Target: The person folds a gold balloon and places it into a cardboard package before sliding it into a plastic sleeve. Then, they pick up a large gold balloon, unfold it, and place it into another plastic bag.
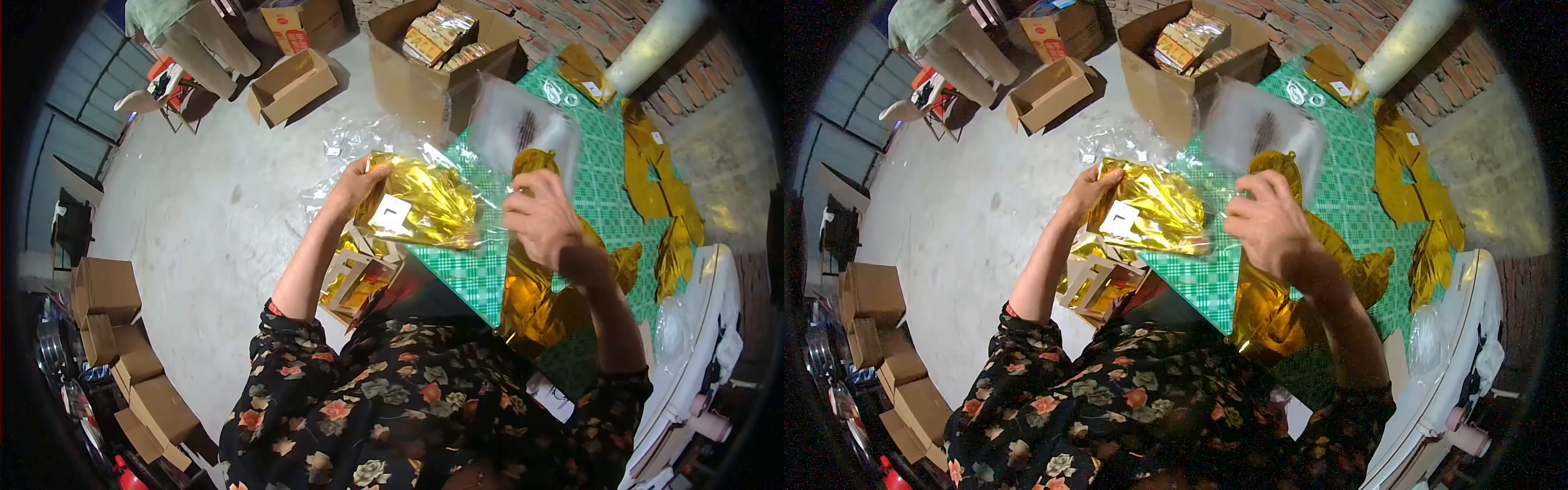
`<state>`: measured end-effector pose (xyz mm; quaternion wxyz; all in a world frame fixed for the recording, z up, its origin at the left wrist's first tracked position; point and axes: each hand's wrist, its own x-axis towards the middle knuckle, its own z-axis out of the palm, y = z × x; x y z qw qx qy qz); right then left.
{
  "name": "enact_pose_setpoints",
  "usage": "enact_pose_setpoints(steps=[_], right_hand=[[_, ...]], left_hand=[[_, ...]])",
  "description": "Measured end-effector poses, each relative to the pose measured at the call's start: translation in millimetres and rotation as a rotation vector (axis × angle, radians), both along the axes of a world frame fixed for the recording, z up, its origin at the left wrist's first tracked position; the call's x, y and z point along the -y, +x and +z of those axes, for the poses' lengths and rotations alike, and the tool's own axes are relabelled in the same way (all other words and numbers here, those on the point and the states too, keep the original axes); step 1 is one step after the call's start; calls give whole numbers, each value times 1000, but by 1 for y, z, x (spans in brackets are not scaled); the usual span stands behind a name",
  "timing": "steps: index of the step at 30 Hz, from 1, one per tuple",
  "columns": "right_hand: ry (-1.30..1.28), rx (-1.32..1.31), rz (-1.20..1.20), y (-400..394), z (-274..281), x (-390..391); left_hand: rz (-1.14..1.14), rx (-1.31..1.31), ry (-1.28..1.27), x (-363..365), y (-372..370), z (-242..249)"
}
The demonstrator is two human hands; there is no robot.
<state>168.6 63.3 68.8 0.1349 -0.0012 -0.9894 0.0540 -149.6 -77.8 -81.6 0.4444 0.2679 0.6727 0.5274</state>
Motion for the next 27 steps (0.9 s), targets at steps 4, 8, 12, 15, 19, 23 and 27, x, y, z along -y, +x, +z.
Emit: enact_pose_setpoints(steps=[4,8,12,15,19,23,27], right_hand=[[104,0,13,11,21,-30],[159,-140,-163,17,37,-25],[-344,-284,-90,-18,8,12],[-591,-284,-26,-53,-24,44],[-443,-106,-86,-78,-64,38],[-163,-21,-287,-81,-88,15],[-299,47,-334,-94,-84,13]], left_hand=[[166,-160,38,4,-15,-5],[197,245,160,28,-47,-4],[195,227,122,31,-52,-29],[206,232,118,34,-36,-24],[218,331,240,38,-38,-42],[283,303,217,38,-28,-35],[322,324,230,35,-15,-32]])
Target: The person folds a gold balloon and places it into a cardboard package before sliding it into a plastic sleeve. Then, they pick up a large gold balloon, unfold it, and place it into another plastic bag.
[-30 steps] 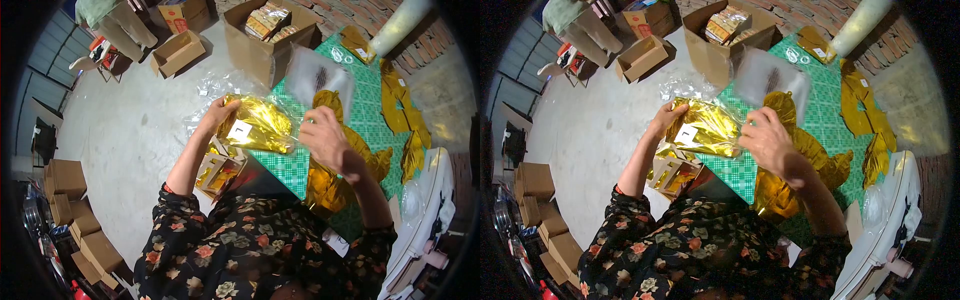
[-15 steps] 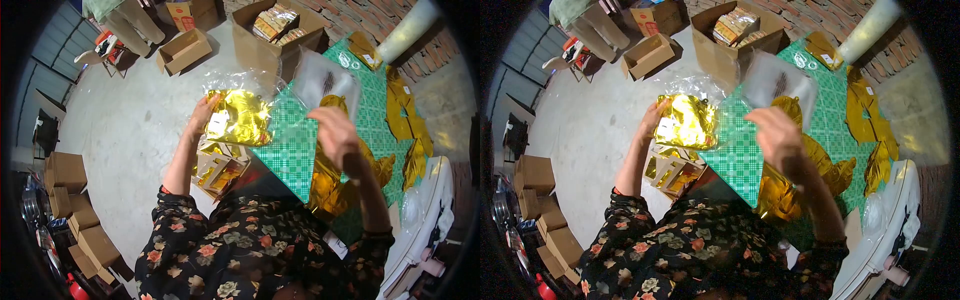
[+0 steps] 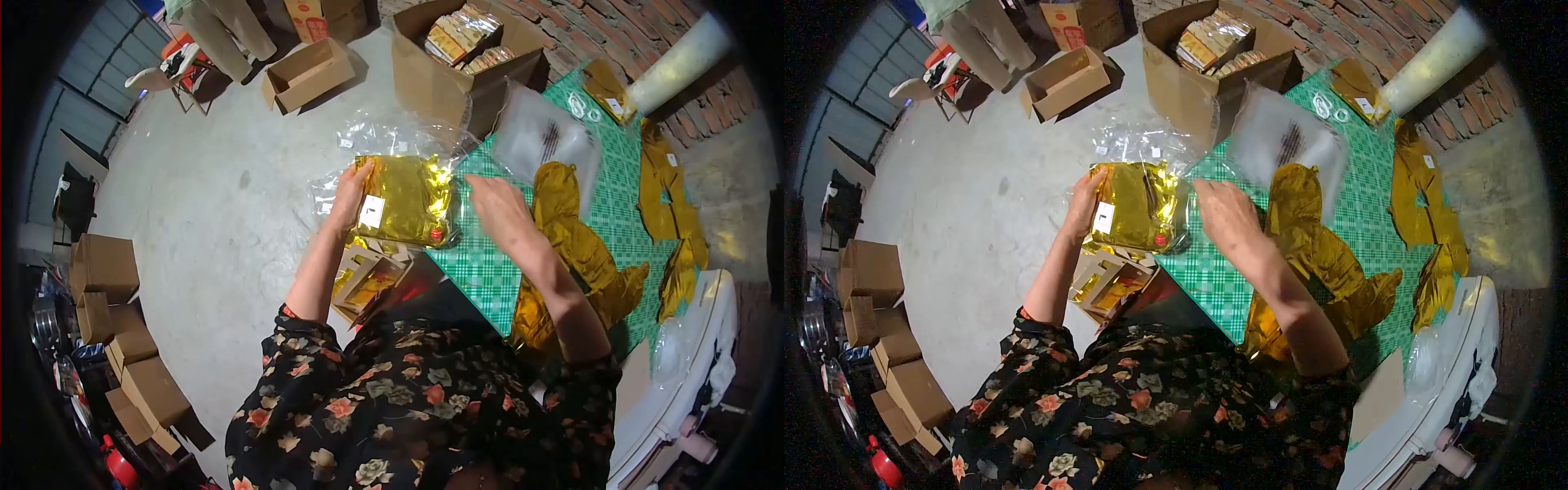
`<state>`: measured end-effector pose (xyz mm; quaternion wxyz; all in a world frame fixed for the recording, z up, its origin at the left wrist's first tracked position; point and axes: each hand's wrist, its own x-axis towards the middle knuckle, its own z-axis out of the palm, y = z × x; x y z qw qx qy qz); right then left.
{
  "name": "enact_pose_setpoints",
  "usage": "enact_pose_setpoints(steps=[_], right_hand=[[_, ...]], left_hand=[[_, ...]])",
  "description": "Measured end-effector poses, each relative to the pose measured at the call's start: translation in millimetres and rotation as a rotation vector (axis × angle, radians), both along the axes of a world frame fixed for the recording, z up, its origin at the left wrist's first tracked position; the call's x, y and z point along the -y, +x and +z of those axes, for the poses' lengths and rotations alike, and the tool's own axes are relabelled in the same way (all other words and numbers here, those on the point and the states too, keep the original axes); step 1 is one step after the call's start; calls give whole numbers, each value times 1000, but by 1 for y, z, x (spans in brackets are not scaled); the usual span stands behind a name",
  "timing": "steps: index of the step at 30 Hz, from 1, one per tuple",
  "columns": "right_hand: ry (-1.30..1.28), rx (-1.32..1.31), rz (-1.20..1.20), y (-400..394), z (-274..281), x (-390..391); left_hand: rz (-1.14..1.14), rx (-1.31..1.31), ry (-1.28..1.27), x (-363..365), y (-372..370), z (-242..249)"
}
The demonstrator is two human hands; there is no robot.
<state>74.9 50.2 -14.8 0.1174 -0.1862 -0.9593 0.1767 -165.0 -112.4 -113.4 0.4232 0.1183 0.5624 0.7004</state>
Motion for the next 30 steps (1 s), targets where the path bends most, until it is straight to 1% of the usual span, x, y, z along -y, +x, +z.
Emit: enact_pose_setpoints(steps=[1,2,4,7,10,13,16,17,19,22,23,25,27,30], right_hand=[[-51,-23,2,-5,-1,0],[-182,-2,-29,-8,1,0],[-444,41,-86,-18,16,4],[-968,-226,-98,-29,-16,0],[-1169,-269,-204,-30,-21,1],[-1181,-194,-278,-28,-27,-1],[-1326,-332,-189,-24,-36,0],[-1354,-308,-180,-21,-36,0],[-1407,-260,-162,-19,-6,6],[-1390,92,-123,-13,-4,3],[-1339,-61,28,-13,-4,10],[-945,148,-124,-12,-12,9],[-1018,197,-61,-13,-4,4],[-1274,0,10,-14,14,8]], left_hand=[[7,-11,-19,0,3,5],[15,-23,-37,0,5,6],[11,-37,12,-1,4,4],[-7,-56,48,0,-2,5],[-13,-55,66,-1,-2,15],[-1,-50,87,-3,2,29],[39,-63,152,-2,1,29],[55,-69,182,-3,1,28],[48,-123,165,-3,0,33],[37,-244,186,-9,-2,32],[35,-291,200,-12,-2,32],[22,-288,190,-15,2,41],[1,-280,172,-16,6,54],[0,-254,123,-17,10,67]])
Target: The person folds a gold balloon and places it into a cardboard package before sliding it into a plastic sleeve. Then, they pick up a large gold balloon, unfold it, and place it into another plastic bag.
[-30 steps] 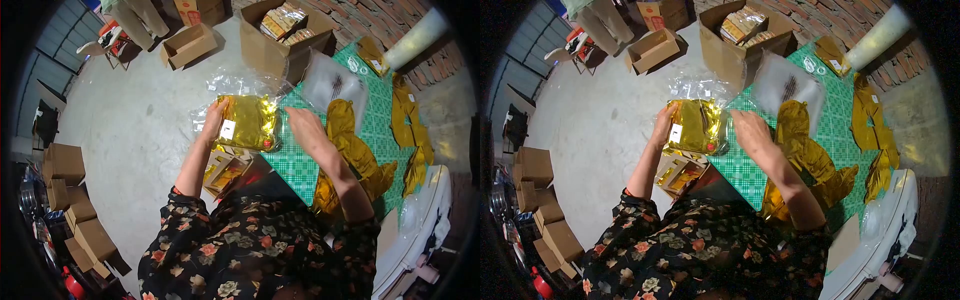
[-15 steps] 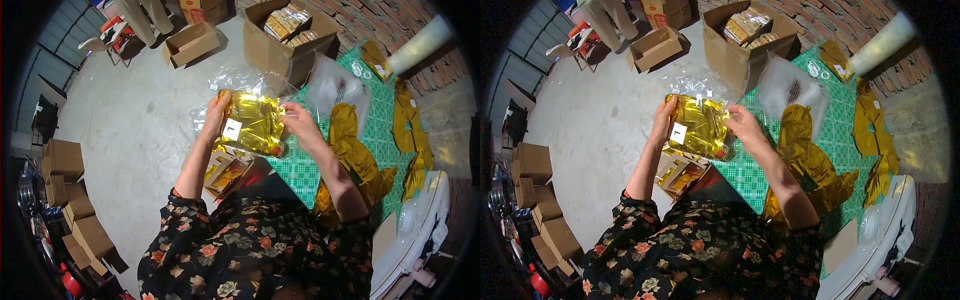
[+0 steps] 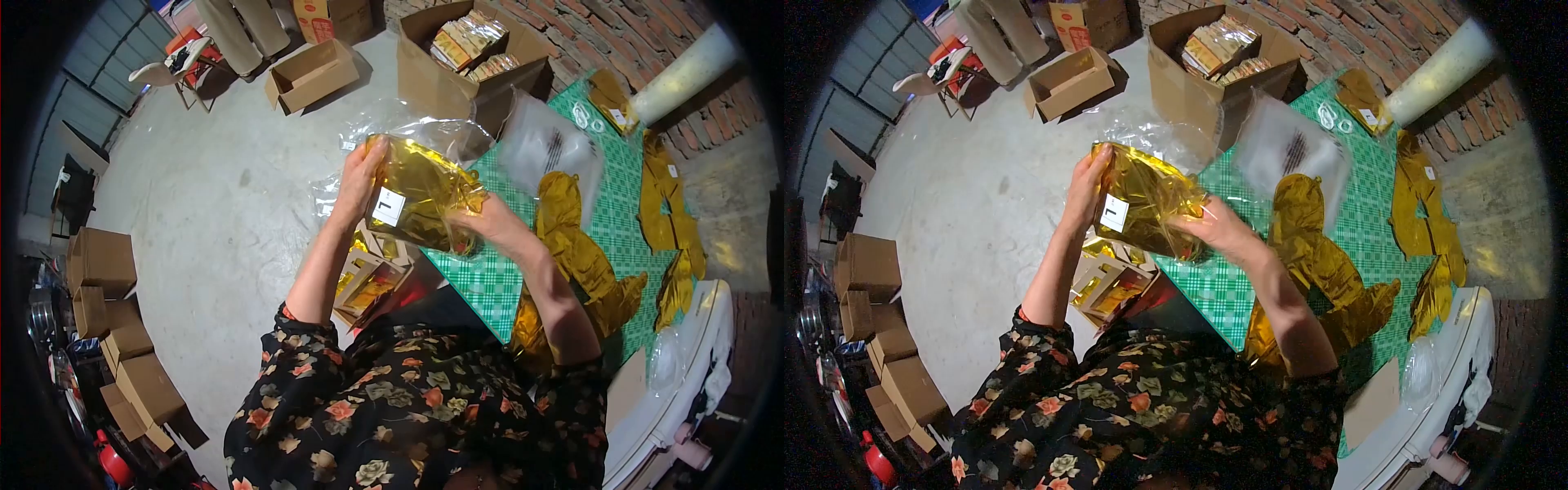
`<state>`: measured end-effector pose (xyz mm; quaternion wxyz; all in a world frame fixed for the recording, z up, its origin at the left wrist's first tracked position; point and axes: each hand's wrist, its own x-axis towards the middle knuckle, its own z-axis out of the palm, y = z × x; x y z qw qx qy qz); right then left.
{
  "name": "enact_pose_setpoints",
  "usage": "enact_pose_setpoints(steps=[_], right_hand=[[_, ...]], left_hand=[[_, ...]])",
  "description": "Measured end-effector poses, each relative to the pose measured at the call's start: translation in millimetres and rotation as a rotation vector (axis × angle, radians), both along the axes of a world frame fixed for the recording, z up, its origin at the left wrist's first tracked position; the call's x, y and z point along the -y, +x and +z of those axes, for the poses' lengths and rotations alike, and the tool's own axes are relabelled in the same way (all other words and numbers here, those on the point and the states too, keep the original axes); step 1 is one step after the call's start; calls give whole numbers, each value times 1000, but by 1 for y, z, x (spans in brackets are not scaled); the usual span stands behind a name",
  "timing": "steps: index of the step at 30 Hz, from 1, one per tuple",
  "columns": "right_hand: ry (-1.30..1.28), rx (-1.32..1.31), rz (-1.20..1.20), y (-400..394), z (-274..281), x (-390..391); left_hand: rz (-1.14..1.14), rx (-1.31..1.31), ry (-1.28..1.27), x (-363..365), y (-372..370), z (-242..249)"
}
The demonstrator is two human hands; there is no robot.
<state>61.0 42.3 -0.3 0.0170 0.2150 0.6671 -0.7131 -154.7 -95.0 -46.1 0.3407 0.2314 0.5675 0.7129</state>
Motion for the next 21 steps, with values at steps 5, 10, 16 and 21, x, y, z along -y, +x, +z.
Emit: enact_pose_setpoints(steps=[5,10,16,21], right_hand=[[-74,-125,-265,-20,-19,8],[66,-131,-291,-38,1,3],[112,-200,-514,-48,-2,-22],[143,-301,-676,-31,26,-25]], left_hand=[[-58,69,7,-9,-2,-2],[44,-26,-12,-18,-20,-4],[293,-339,-346,3,-112,-89],[620,-84,-378,52,-156,-172]])
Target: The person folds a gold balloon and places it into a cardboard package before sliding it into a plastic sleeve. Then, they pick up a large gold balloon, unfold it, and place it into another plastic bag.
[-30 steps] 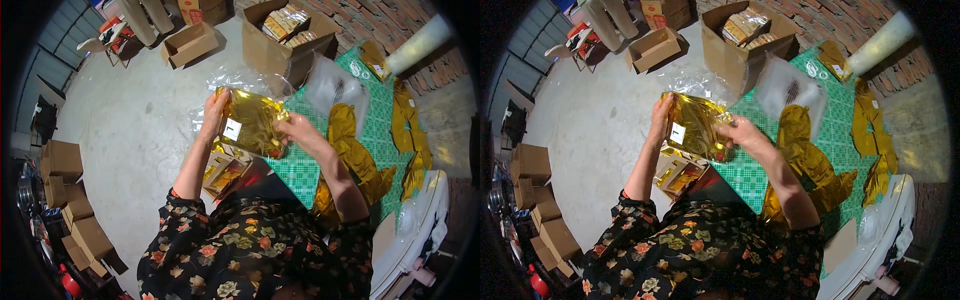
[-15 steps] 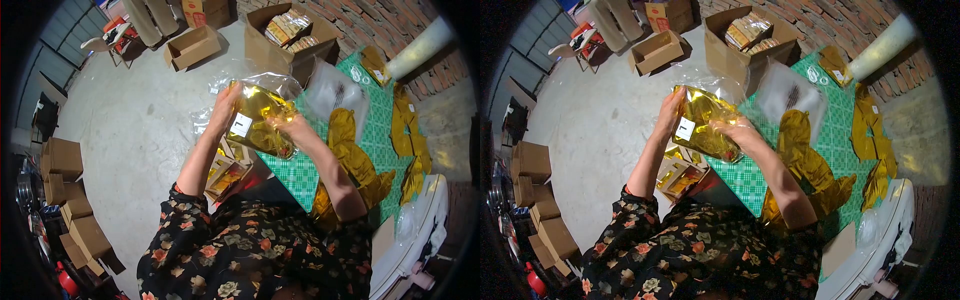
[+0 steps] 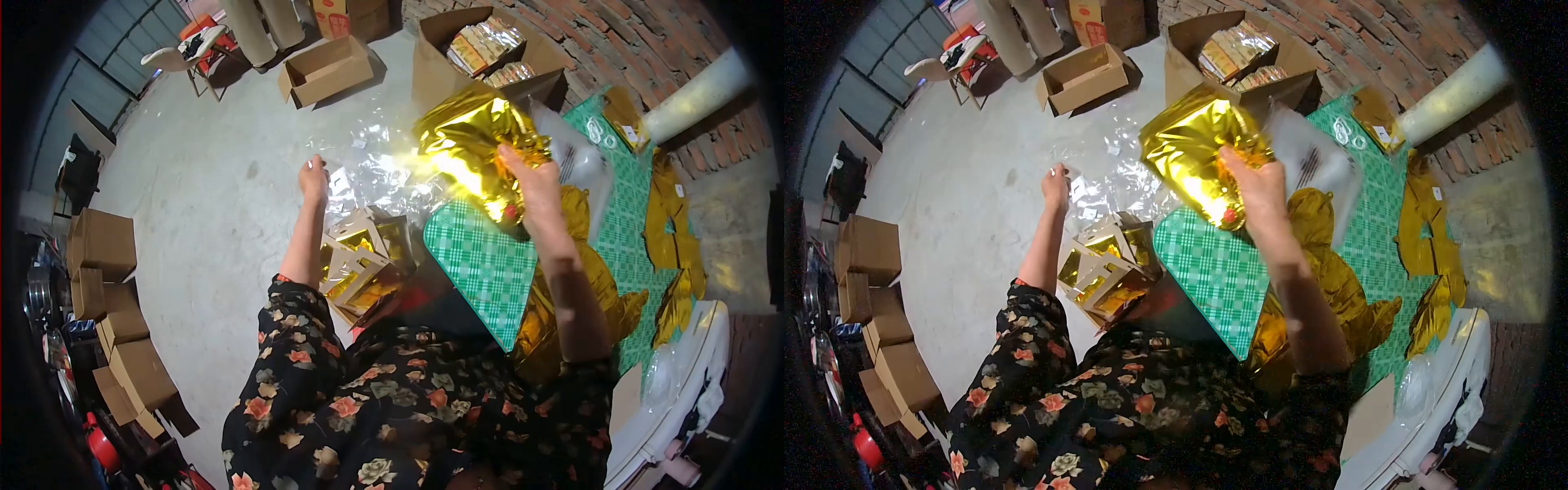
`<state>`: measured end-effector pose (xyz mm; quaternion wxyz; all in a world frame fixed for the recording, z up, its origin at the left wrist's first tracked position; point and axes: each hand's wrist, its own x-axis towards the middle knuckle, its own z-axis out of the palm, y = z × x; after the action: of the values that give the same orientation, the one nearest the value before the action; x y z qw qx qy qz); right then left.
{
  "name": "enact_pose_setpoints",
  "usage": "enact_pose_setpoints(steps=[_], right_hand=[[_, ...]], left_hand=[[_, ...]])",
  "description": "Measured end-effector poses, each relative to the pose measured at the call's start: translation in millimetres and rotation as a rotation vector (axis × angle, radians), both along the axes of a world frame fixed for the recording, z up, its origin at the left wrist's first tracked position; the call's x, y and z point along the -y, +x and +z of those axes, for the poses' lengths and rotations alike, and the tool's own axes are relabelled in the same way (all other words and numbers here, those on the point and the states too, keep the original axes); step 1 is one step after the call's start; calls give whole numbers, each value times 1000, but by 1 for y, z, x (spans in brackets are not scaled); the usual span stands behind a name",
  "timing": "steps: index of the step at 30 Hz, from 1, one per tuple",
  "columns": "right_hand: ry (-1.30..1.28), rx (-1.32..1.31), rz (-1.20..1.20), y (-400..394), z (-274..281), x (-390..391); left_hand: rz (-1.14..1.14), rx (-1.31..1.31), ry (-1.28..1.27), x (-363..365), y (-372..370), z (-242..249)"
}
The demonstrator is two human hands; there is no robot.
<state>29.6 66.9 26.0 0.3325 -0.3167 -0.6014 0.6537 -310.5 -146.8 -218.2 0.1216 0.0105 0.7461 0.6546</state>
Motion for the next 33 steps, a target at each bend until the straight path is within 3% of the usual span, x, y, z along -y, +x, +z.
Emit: enact_pose_setpoints(steps=[3,10,13,14,17,18,21,23,27,29,31,33], right_hand=[[22,89,-30,11,2,-24],[6,-28,-82,20,17,-26],[6,-54,-106,23,12,-21],[-11,-54,-114,26,7,-22],[-20,-102,-103,34,0,-26],[-13,-93,-107,36,2,-24],[-14,-20,-89,40,0,-26],[-45,3,-91,37,4,-22],[-137,-101,-32,29,4,-13],[-206,-141,3,29,14,-2],[-187,-153,44,37,16,1],[-175,-130,73,48,16,-1]], left_hand=[[27,178,105,14,-1,-16],[-118,266,150,-11,5,-19],[-326,242,-81,-25,21,-19],[-346,258,-290,-26,32,-9],[-354,8,-384,-35,31,-39],[-300,-33,-302,-44,42,-25],[-432,-390,-127,-64,67,41],[-652,-472,79,-64,116,141],[-967,-1222,-46,-72,179,216],[-988,-1325,-91,-78,191,225],[-953,-1253,74,-84,189,220],[-1048,-1127,40,-82,188,219]])
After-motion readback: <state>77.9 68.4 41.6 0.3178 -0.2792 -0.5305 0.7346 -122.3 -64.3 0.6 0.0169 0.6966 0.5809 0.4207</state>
